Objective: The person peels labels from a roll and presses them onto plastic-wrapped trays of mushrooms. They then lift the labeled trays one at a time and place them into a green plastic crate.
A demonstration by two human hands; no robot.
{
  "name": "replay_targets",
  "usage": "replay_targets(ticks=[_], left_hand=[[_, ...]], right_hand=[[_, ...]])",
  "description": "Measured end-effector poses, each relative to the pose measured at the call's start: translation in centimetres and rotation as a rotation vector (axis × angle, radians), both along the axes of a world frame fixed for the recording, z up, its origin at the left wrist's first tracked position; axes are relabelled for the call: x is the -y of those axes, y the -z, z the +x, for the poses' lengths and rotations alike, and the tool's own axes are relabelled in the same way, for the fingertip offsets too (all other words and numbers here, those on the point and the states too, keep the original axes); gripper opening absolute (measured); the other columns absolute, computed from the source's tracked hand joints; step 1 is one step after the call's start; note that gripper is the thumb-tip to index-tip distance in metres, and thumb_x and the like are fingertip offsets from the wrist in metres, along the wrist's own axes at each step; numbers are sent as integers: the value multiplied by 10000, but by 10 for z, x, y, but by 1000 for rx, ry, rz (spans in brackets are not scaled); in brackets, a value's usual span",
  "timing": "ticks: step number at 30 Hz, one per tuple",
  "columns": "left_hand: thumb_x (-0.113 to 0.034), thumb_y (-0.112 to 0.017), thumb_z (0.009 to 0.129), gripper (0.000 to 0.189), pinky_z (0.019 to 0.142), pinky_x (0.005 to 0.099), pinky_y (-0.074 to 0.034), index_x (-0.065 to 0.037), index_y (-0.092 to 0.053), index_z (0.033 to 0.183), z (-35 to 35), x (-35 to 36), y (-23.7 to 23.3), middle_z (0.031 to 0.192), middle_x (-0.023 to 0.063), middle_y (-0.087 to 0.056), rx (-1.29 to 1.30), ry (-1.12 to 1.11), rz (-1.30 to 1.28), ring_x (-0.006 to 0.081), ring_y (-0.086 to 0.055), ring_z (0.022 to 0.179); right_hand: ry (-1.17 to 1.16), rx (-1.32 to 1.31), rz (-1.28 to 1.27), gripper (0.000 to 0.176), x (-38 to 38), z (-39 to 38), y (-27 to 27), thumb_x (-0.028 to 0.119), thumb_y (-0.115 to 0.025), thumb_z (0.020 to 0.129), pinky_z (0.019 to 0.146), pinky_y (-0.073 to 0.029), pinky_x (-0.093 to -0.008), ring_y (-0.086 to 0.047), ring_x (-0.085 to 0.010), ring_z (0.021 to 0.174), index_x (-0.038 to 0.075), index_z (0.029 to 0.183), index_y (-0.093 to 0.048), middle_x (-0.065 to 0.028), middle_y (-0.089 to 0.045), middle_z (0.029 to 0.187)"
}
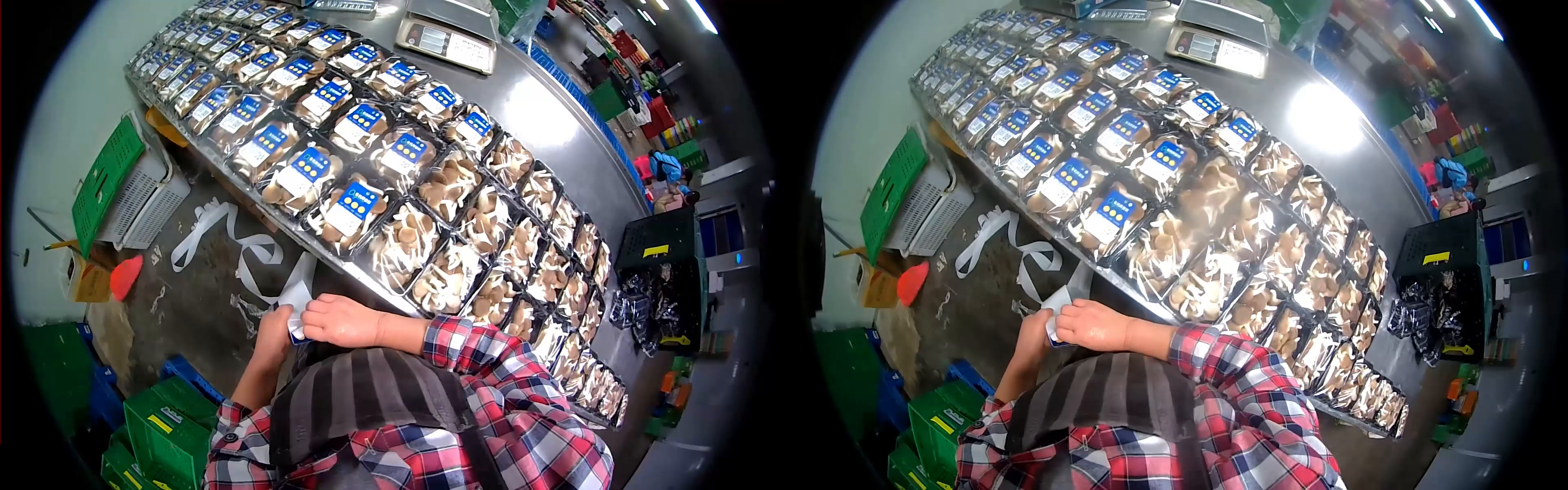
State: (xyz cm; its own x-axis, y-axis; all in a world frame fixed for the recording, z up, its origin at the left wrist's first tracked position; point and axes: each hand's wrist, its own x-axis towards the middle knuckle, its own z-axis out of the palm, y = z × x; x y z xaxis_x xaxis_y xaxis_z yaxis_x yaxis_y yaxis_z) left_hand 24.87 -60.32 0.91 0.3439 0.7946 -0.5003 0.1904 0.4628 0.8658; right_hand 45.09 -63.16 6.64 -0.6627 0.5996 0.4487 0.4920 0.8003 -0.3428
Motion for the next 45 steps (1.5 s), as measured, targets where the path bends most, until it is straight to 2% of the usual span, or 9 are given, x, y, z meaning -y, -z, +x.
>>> replay_targets(ticks=[4, 6, 8, 14, 21, 24, 34, 39, 45], left_hand=[[-173, -471, 841, 271, 747, 333, -500, 42, -524, 995, 11, -6, 30, 963, 140, -612, 296, -415, -452, 223, -620, 842], [-194, -493, 851, 321, 822, 339, -480, 57, -517, 1049, 7, -5, 29, 997, 142, -609, 495, -462, -384, 240, -610, 914], [-220, -503, 860, 338, 804, 344, -481, 53, -520, 1059, 3, -3, 23, 989, 128, -613, 440, -463, -306, 235, -608, 908], [-322, -517, 886, 400, 799, 257, -422, 17, -570, 1092, 9, 49, -36, 996, 47, -603, 172, 119, -529, 137, -549, 895], [-272, -591, 860, 474, 918, 257, -366, -17, -479, 1243, -12, 64, -20, 1160, 37, -528, 192, 390, -541, 121, -468, 1054], [-324, -546, 885, 327, 661, 215, -389, -39, -607, 1031, -18, 79, 12, 851, -40, -571, -5, 182, -347, 55, -467, 729], [-334, -527, 875, 415, 586, 228, -371, 40, -625, 724, 39, 76, -61, 668, -30, -563, -191, -282, -154, 48, -458, 619], [-255, -501, 832, 360, 493, 285, -379, 76, -526, 693, 41, 86, -60, 486, 99, -447, -407, -208, 109, 79, -463, 536], [-235, -466, 857, 353, 547, 268, -384, 82, -547, 725, 39, 77, -66, 574, 33, -533, -218, -25, -15, 70, -481, 597]], right_hand=[[107, -294, -100, 107, 0, 52, -22, 91, -532, 713, 685, -427, -339, -510, -256, 772, 63, 815, -512, -67, -517, 837], [455, 58, -309, 130, -4, 112, -13, 71, -545, 767, 672, -456, -335, -544, -235, 762, 72, 897, -553, -73, -549, 831], [734, -387, -374, 74, -15, 193, -35, 149, -560, 867, 513, -452, -251, -523, -91, 567, 88, 902, -538, -2, -571, 735], [828, -708, -801, 149, -57, 319, -19, 106, -627, 833, 412, -326, -152, -468, -8, 544, 95, 876, -484, 41, -555, 686], [1380, 186, -552, 642, -65, 290, -18, 360, -683, 737, 755, -461, -432, -601, -375, 901, 79, 1232, -385, -230, -622, 938], [1210, 107, -324, 495, -61, 267, -22, 235, -672, 776, 606, -470, -335, -607, -245, 663, 70, 1182, -442, -111, -599, 704], [-295, -139, -509, 344, -13, 45, -19, 162, -693, 686, 805, -427, -382, -507, -303, 932, 26, 950, -520, -125, -517, 938], [-364, -44, -307, 88, 9, 29, -7, 111, -476, 754, 734, -423, -322, -510, -226, 841, 67, 822, -509, -69, -511, 848], [-100, -148, -314, 74, 34, 23, -4, 119, -519, 742, 713, -416, -291, -512, -210, 822, 71, 796, -501, -61, -490, 806]])
